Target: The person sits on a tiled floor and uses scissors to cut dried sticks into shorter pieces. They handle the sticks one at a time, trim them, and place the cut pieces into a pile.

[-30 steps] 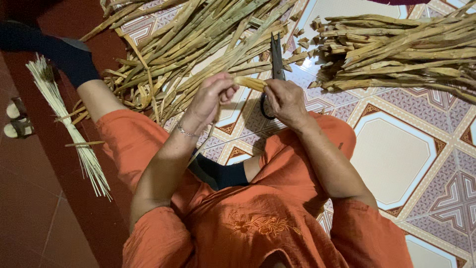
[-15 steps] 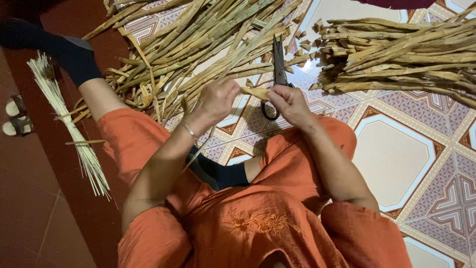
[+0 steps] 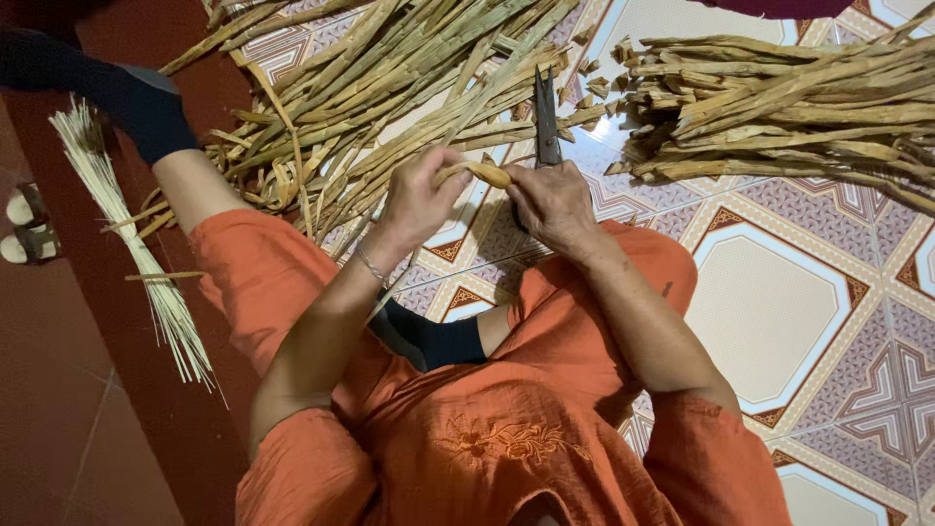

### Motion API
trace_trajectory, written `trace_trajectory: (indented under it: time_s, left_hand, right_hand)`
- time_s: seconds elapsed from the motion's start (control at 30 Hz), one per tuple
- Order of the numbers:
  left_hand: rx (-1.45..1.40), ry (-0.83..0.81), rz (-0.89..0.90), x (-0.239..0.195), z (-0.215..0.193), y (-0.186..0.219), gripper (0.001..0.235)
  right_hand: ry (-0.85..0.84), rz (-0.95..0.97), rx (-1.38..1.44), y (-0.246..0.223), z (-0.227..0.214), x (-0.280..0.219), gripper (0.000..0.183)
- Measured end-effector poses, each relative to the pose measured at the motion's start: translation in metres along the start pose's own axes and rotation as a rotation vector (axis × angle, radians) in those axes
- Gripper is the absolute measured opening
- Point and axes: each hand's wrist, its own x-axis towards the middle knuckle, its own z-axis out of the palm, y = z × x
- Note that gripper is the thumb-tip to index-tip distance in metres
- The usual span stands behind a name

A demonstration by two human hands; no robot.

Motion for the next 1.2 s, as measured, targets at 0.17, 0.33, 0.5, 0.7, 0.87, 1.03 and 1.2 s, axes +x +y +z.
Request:
trace_trajectory:
  time_s: [0.17,0.33,0.5,0.7,0.87,1.03,1.2]
  left_hand:
    - [0.677,0.19,0.641,-0.002,-0.003,0.012,0.023]
    - [0.845,0.205,0.777,-0.005,-0.016,0.014,0.026]
    - [0.578,-0.035,0.444,-0.003,-0.008,0.003,0.011]
    - [-0.886,-0.349,-0.272,-0.028,0.0,-0.005,0.024]
    - [-0.96,-0.133,-0.236,-0.029,-0.007,0.013,0.01]
    - [-0.052,0.095,0.137,-0.034,-0.018,0.037,0.028]
    - [0.553,0.279,0.708,-0.031,-0.022,0.037,0.014]
  right_hand:
    - [-0.06,0.015,0.095,0.011,0.008,-0.004,0.008]
    - [-0.341,0.546,0.737,0.02,0.008,-0.011,0.021]
    - [-0.308,0.635,0.799,0.016,0.005,-0.003,0.022]
    - [0.121,-0.08,0.052,-0.018,0.001,0.015,0.01]
    - [0.106,-0.193,0.076,-0.038,-0.01,0.021,0.029]
    - [0.043,-0.068,0.073,-0.041,-0.011,0.02,0.012]
    - [0.094,-0.091,0.175,-0.037,-0.014,0.024,0.006]
